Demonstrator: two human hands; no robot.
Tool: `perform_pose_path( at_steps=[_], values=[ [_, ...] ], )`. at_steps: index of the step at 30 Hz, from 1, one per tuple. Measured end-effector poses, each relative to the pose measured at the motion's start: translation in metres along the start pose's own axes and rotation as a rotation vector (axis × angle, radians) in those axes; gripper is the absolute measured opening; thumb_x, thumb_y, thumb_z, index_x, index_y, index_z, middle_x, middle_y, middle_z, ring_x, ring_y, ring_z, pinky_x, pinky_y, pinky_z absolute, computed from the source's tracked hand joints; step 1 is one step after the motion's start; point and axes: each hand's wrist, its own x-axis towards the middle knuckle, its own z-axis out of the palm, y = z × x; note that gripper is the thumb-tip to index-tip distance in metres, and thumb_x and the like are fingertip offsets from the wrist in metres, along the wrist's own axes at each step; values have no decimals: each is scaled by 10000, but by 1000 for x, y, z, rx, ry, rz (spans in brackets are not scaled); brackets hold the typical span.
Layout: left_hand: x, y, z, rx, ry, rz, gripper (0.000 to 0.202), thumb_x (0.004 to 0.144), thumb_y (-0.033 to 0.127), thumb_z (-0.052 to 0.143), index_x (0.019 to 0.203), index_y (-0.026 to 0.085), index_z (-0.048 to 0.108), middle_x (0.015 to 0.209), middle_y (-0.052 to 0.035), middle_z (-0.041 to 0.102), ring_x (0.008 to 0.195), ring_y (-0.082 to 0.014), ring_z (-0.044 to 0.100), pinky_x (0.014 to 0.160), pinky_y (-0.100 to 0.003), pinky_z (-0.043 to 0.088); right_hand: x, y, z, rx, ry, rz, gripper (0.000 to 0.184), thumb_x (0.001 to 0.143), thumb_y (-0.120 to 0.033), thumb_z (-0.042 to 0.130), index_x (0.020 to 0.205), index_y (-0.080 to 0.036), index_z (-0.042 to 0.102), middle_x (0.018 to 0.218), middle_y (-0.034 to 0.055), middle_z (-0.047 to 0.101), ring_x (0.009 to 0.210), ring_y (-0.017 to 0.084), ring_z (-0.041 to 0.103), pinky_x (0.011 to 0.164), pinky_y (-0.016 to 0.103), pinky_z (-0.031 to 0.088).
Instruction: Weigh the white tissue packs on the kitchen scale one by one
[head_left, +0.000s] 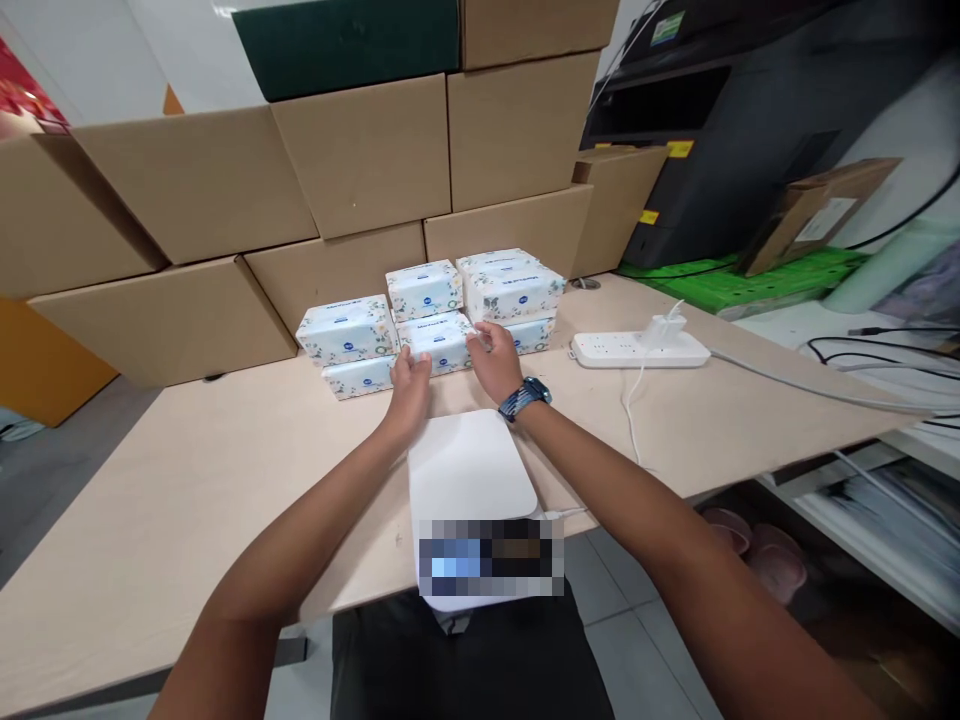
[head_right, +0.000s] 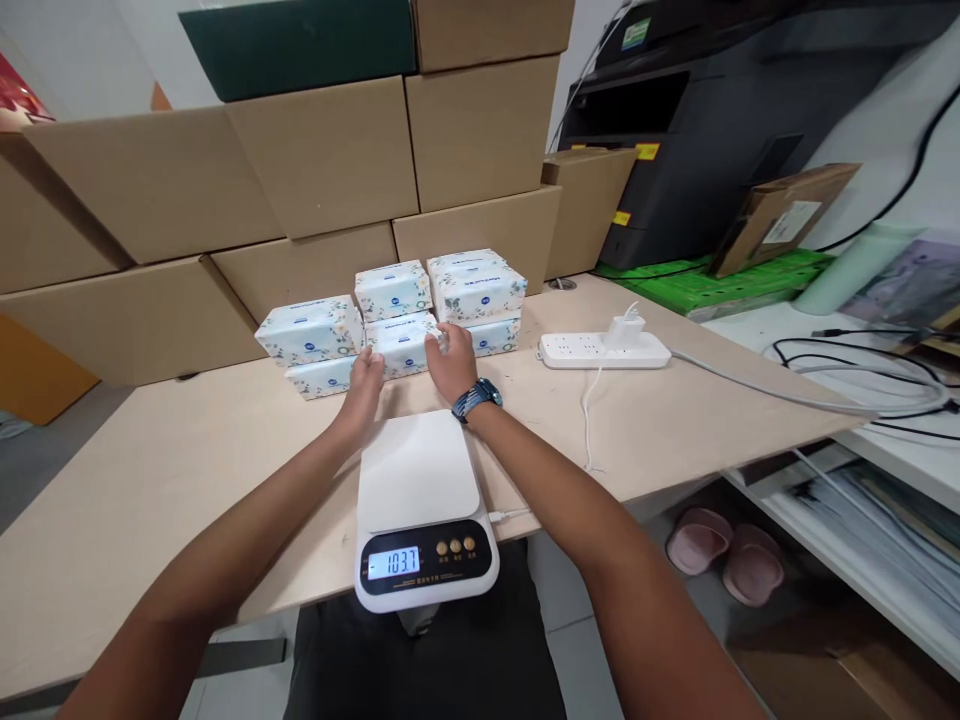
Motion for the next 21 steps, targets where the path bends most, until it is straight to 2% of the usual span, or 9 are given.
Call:
perform_pose_path(
  at_steps=[3, 6, 11, 13, 18, 21],
  values=[
    [-4, 4, 1, -30, 21, -93, 798, 1027, 606, 517, 1682, 237, 248, 1831, -138, 178, 1696, -252, 233, 1377, -384, 190, 2, -1, -3, -16, -1, 70, 439, 904, -490, 597, 1210, -185, 675, 1327, 164, 717, 1239, 328, 687, 1130, 511, 524],
    [-7, 6, 1, -71, 36, -127, 735, 1032, 612, 514, 1656, 280, 312, 1847, -82, 165, 1712, -244, 181, 1378, -357, 164, 5, 2, -6, -29, -15, 125, 408, 875, -485, 625, 1151, -188, 678, 1225, 143, 762, 1186, 321, 709, 1085, 480, 537],
    [-12, 11, 4, -112, 20, -168, 678, 1032, 472, 575, 1641, 324, 317, 1852, -50, 165, 1709, -226, 194, 1374, -398, 190, 6, 6, -8, -30, -33, 154, 380, 888, -522, 608, 1092, -208, 672, 1161, 112, 784, 1156, 286, 720, 1032, 407, 544],
    [-14, 15, 6, -134, 32, -175, 684, 1021, 413, 605, 1636, 321, 318, 1838, -63, 221, 1695, -228, 243, 1365, -399, 220, 6, 6, -8, -34, -34, 158, 374, 888, -528, 606, 1070, -206, 662, 1153, 115, 781, 1133, 286, 720, 1028, 413, 539],
    [-19, 23, 7, -167, 31, -221, 706, 1014, 378, 630, 1633, 286, 301, 1670, -130, 513, 1580, -240, 460, 1277, -383, 378, 6, 7, -11, -47, -42, 158, 321, 877, -509, 621, 1005, -215, 644, 1073, 92, 770, 1024, 258, 716, 956, 395, 543],
    [-19, 24, 5, -167, 46, -225, 680, 1003, 380, 645, 1604, 300, 336, 1667, -116, 509, 1554, -243, 486, 1228, -357, 425, 8, 11, -12, -54, -60, 156, 285, 886, -497, 619, 968, -224, 630, 979, 67, 759, 913, 232, 711, 837, 354, 550]
  ],
)
